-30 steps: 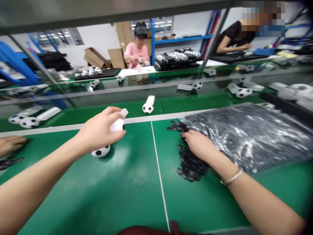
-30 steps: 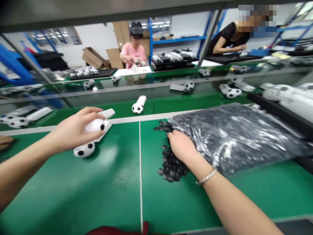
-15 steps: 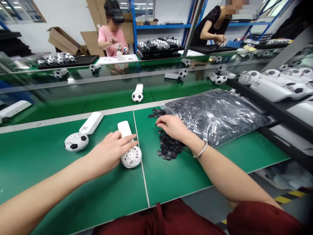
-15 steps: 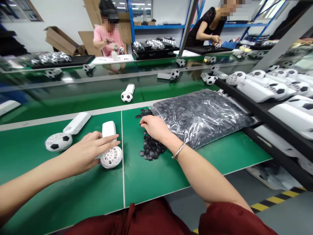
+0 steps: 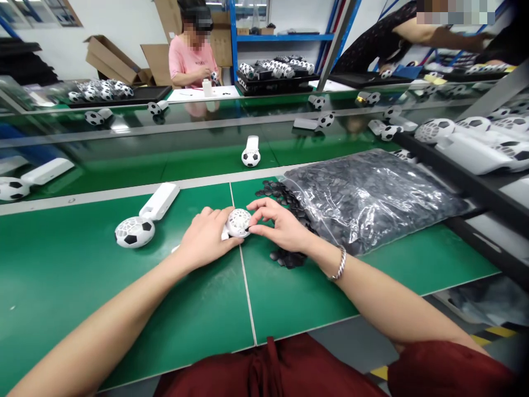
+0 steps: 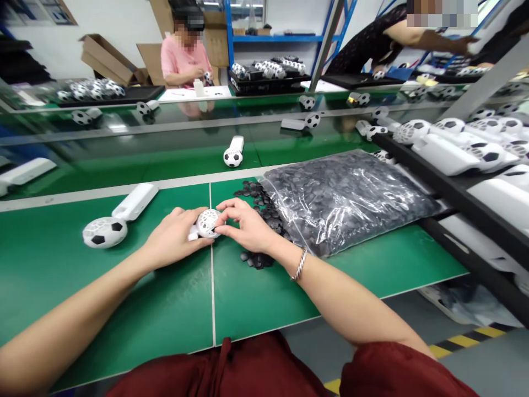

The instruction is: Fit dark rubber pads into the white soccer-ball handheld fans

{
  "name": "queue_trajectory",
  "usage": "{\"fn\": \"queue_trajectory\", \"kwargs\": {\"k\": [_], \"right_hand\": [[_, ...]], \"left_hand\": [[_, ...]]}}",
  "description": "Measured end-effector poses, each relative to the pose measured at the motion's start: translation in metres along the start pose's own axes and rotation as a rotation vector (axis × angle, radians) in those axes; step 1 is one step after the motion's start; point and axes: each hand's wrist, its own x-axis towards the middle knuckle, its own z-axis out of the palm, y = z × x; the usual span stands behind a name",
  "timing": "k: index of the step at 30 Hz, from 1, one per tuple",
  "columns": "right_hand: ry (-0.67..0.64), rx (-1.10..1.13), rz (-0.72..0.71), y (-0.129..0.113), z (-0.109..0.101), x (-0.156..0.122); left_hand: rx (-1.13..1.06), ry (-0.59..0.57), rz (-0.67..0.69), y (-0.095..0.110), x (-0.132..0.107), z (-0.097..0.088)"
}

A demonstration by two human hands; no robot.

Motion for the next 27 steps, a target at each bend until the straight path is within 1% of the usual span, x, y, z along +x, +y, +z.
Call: {"fn": "queue_trajectory", "kwargs": {"k": [3,7,12,15,21,27], "right_hand": [[-0.001,-0.039,-0.023,0.003,0.009,-0.001],[0.034,-0.025,-0.038,0.005,0.013,0.001],[0.026,0.039,-0.038,0.007,0.017,0.001],[0.021,0.046,-0.019,0.007,0.020,0.000],[0.030,-0.003,-0.033,0.003,0.020,0.001],[0.040,-0.046,-0.028,0.001,0.018,0.000]], "left_hand": [[-0.034,0.015,-0.007,0.000,-0.002,0.000],[-0.099,-0.015,-0.020,0.000,-0.001,0.001],[-0.085,-0.061,-0.028,-0.001,0.001,0.000],[-0.070,-0.063,-0.020,-0.001,0.001,0.001],[0.028,-0.043,0.001,0.003,0.002,0.009],[-0.056,-0.071,0.014,0.000,0.002,0.006]]}}
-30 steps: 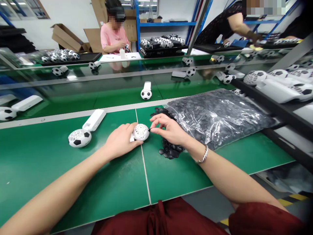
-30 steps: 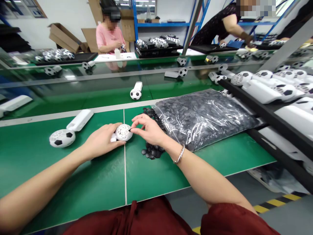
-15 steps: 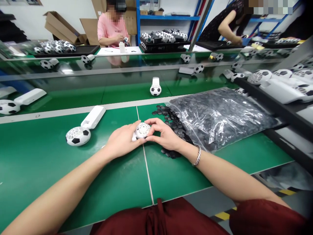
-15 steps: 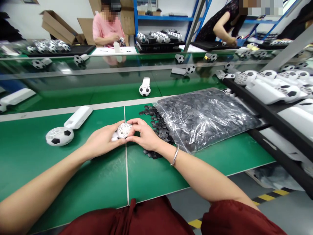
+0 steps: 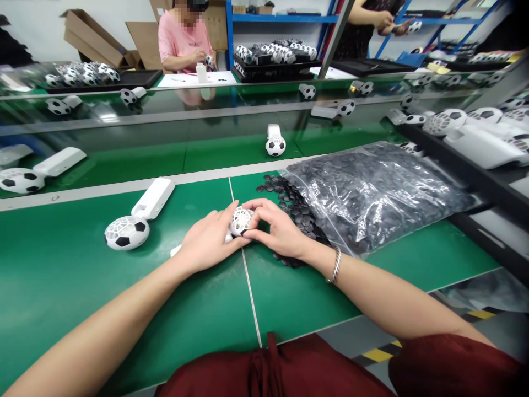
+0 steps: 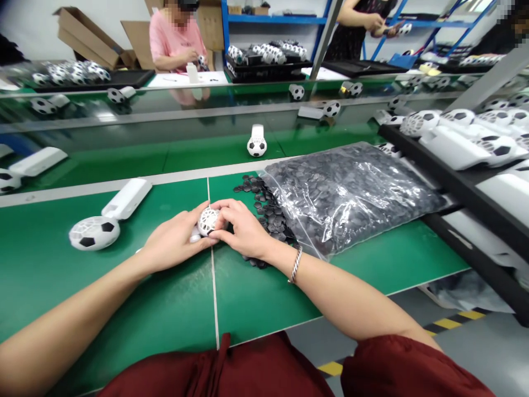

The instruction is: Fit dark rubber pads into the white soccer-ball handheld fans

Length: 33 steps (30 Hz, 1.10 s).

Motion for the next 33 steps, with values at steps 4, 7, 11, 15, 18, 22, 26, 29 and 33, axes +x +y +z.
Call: {"fn": "queue_trajectory", "kwargs": {"k": [4,7,11,15,18,22,26,29,33], "right_hand": [[0.002,0.054,0.107,0.000,0.005,-0.001],[-0.002,0.045,0.140,-0.001,0.005,0.001],[-0.022,-0.064,0.167,0.001,-0.016,0.006],[-0.085,-0.390,0.308,0.009,-0.049,0.007],[-0.260,-0.477,0.421,0.014,-0.058,0.005],[-0.273,-0.566,0.443,0.015,-0.050,0.004],[-0.262,-0.559,0.447,0.018,-0.047,0.005],[-0.273,-0.504,0.454,0.023,-0.049,0.006],[-0.300,-0.519,0.427,0.024,-0.051,0.007]], "left_hand": [[-0.038,0.045,-0.010,0.000,-0.001,-0.001],[-0.031,0.057,-0.048,0.001,0.000,0.000],[-0.094,0.033,-0.037,-0.001,0.001,0.000],[-0.063,0.031,0.115,-0.008,0.002,-0.006],[0.054,0.081,0.151,-0.010,0.004,-0.009],[0.066,0.117,0.183,-0.012,0.006,-0.007],[0.026,0.135,0.206,-0.016,0.006,-0.002],[0.000,0.152,0.220,-0.018,0.006,0.001],[-0.020,0.159,0.231,-0.022,0.006,0.004]]}}
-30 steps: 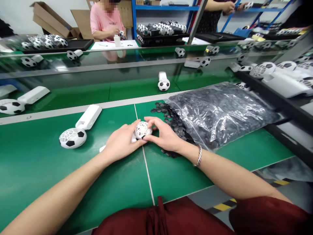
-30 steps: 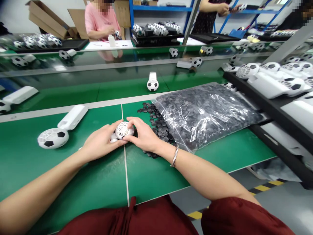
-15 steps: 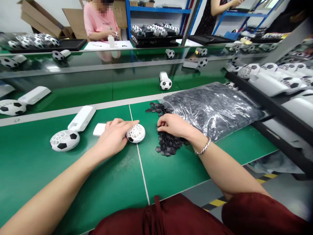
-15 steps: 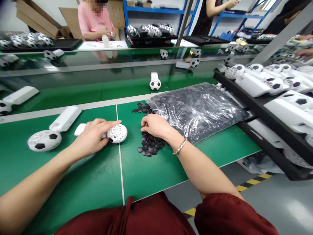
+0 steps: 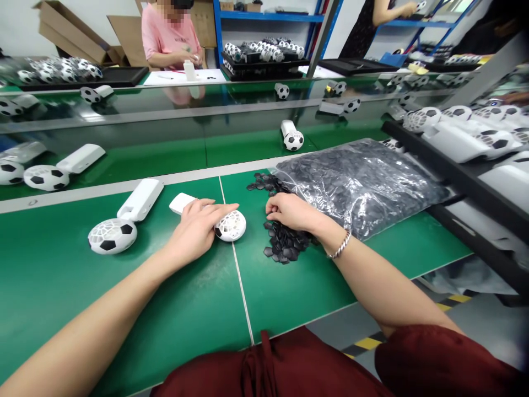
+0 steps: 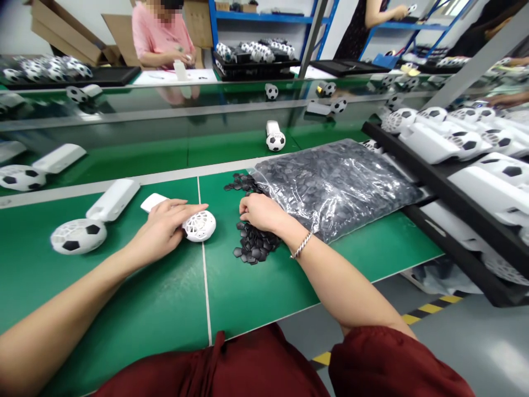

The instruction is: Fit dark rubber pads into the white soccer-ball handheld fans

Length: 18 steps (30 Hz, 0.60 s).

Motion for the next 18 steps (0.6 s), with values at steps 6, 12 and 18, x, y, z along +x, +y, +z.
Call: {"fn": "queue_trajectory", "kwargs": {"k": [6,12,18], "right_hand": [[0.071,0.328,-0.271,-0.026,-0.004,-0.012],[0.140,0.406,-0.577,-0.045,0.009,-0.020],[0.186,0.360,-0.521,-0.052,0.020,-0.018]], "left_hand": [[-0.021,-0.013,0.007,-0.003,0.001,0.003],[-0.083,-0.113,0.011,0.001,0.000,-0.001],[-0.170,-0.093,-0.088,0.010,0.001,-0.003]]}}
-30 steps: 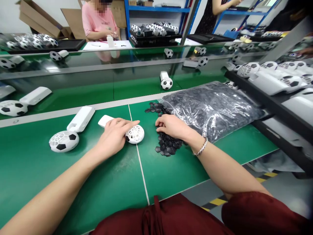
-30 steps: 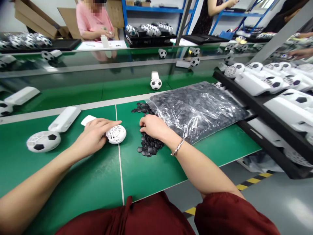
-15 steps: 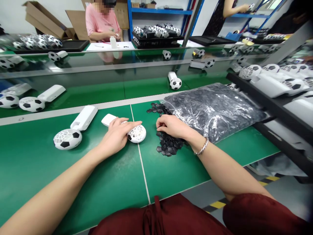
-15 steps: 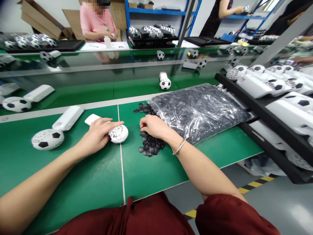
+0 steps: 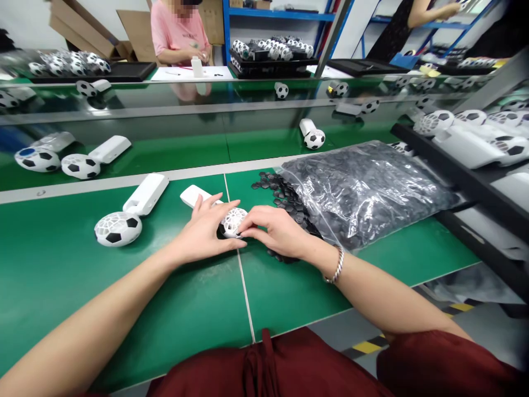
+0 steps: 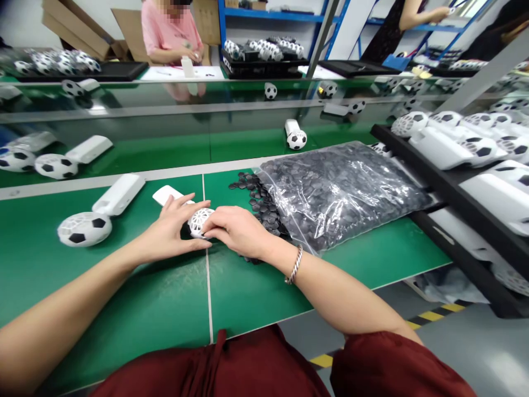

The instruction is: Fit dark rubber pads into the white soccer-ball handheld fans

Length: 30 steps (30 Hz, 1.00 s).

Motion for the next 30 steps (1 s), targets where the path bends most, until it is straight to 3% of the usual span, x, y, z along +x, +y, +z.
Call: {"fn": "queue_trajectory", "kwargs": {"k": [4,11,20,26,30], "right_hand": [[0.083,0.155,0.119,-0.003,0.004,0.000],[0.079,0.291,0.276,-0.002,0.011,-0.003],[0.098,0.248,0.346,0.001,0.012,-0.003],[0.098,0.231,0.364,0.000,0.015,-0.002],[0.056,0.098,0.365,0.008,-0.002,0.001]], "left_hand": [[-0.028,0.013,-0.018,0.004,0.000,0.000],[-0.023,0.002,-0.022,0.004,0.000,0.000],[-0.036,0.000,0.047,-0.001,0.000,0.000],[-0.058,0.076,0.092,0.000,0.001,-0.001],[-0.079,0.068,0.122,-0.003,-0.001,0.001]]}}
